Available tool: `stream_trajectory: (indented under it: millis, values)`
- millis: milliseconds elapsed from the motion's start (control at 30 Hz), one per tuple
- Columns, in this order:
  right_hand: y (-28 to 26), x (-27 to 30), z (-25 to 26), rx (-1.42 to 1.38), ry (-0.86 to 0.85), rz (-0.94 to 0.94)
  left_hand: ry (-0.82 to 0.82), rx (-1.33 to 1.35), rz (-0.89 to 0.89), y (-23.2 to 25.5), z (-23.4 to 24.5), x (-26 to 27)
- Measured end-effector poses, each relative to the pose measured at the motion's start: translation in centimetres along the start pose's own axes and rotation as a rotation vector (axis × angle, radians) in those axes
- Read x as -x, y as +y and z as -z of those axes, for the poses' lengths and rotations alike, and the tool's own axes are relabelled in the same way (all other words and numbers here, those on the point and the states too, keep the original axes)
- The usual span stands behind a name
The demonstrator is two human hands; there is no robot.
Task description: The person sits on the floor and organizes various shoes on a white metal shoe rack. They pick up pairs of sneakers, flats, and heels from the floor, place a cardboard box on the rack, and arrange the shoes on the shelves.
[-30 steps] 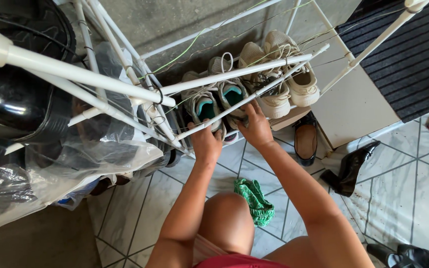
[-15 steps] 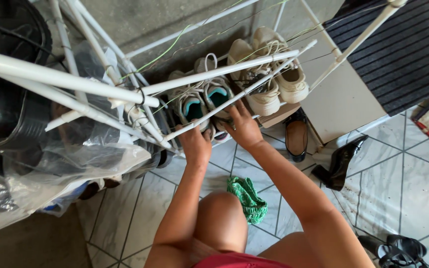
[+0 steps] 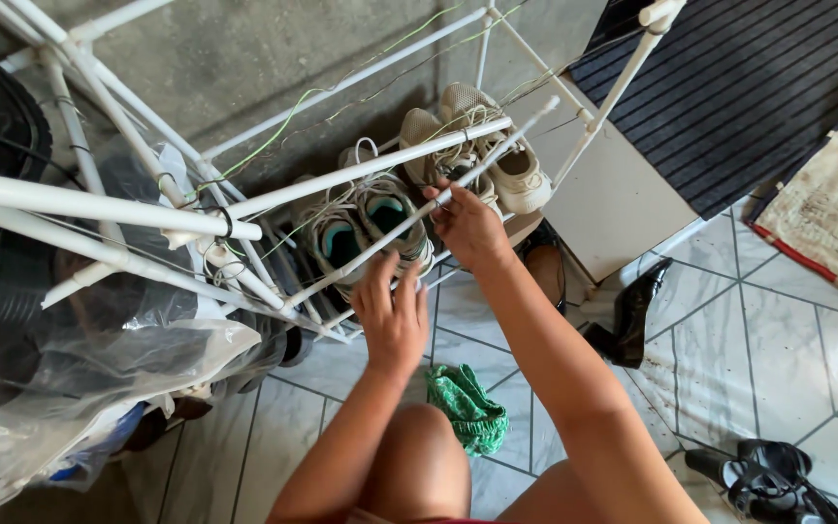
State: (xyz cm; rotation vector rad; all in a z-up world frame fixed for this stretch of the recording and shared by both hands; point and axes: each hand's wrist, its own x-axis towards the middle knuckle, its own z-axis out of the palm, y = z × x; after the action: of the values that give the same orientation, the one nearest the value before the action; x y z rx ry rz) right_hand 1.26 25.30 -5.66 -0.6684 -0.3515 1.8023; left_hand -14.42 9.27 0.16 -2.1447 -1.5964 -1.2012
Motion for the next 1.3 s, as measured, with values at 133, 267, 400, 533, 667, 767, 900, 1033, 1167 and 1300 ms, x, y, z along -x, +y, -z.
stream_trajectory:
  millis: [133,267,400,533,667,767,900,1033,1167,1300]
  values:
    - [0.4,1.6,0.5,0.005,0.012,0.08,-0.024,-0.086,0.003,-1.4,-0.7,-3.3]
    - [0.8,2.2,0.8,-0.001,0.024,0.122,-0.154,-0.133,0.044,-2.9,-2.5,-4.5]
    - [1.2,2.1,1.0,0.018,0.044,0.148,-0.096,-0.144,0.043,-3.3,-3.4,-4.1]
    - [1.8,2.7,1.6,-0.017,-0.025,0.178,-0.139,-0.151,0.083,-2.9,-3.0,-4.1]
    - [1.6,2.9,1.3,-0.019,-0.022,0.159,-0.208,-0.148,0.138,-2.3,-2.4,-4.9]
    - [1.0,2.7,0.8,0.017,-0.048,0.125,-0.153,-0.053,0.14,-2.1,-2.3,-6.0]
    - [-0.1,1.9,0.0,-0.046,-0.109,0.035,-0.095,0.014,0.144,-2.4,-3.2,-8.0]
    - [-1.5,1.7,-1.2,-0.175,-0.072,-0.044,-0.064,-0.081,0.075,-3.8,-5.3,-10.8]
    - [-1.4,1.6,-1.2,-0.046,-0.006,0.019,-0.232,-0.004,0.097,-4.8,-8.2,-12.9]
    - [-1.1,2.1,-0.5,0.017,0.035,0.108,-0.44,0.021,0.218,-5.0,-10.4,-13.5]
